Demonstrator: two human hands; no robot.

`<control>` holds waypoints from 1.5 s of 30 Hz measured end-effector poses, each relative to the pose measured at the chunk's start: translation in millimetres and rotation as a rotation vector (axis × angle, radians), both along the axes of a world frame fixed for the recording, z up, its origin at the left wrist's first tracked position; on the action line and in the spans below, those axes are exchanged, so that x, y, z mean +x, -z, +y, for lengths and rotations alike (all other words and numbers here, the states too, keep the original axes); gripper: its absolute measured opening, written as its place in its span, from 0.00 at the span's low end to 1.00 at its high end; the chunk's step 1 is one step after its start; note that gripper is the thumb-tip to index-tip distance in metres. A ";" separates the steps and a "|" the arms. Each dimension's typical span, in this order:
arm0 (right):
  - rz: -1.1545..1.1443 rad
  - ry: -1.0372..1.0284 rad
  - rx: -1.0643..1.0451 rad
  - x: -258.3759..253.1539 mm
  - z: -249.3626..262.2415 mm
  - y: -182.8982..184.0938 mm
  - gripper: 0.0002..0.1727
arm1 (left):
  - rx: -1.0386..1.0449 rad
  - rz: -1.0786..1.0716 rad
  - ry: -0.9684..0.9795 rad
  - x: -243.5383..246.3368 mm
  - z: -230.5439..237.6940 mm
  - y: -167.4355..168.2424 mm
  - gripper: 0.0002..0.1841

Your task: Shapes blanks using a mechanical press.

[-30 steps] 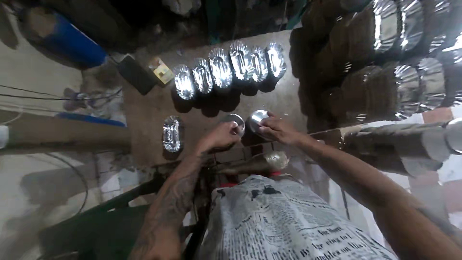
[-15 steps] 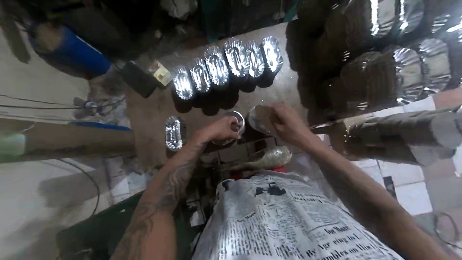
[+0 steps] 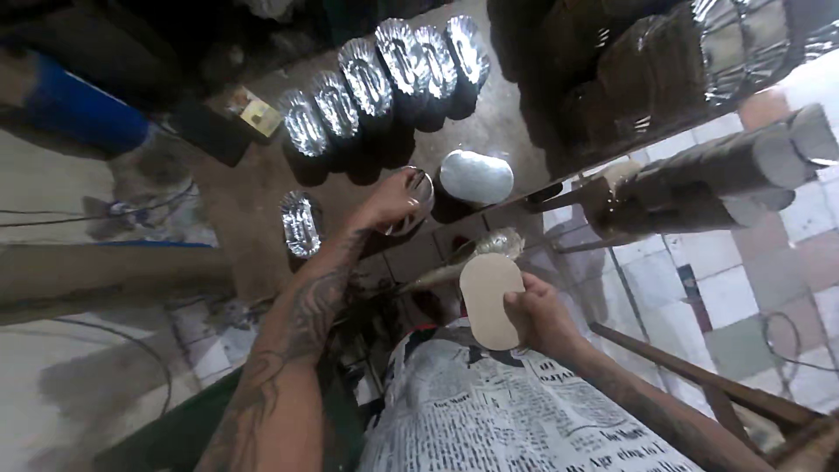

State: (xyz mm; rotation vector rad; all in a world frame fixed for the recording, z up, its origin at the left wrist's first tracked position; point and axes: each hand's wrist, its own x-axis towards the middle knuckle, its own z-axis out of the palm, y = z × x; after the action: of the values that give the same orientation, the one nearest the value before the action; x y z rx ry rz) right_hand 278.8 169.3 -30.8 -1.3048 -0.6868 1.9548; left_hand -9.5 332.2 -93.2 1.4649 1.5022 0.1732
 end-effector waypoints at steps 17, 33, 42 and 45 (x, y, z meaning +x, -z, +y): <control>0.144 -0.086 0.141 16.0 -25.6 -8.4 0.14 | -0.028 -0.185 0.028 -14.2 1.1 -2.9 0.35; -0.025 -0.395 0.257 -70.9 49.9 6.2 0.21 | 0.070 -0.916 -1.007 51.8 -192.8 -42.1 0.19; -0.136 -0.762 0.277 1.1 105.7 58.5 0.12 | -0.046 -0.960 -0.919 105.2 -144.2 53.1 0.12; -0.654 -1.288 0.626 70.4 114.2 94.3 0.17 | -0.236 -0.275 -0.402 105.3 -110.9 122.1 0.25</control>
State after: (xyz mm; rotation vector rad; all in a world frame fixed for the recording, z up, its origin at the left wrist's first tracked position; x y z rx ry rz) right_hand 349.3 283.4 -125.1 -1.1211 -2.7085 1.7355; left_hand 95.8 221.2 -215.3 0.9017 1.5156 0.4077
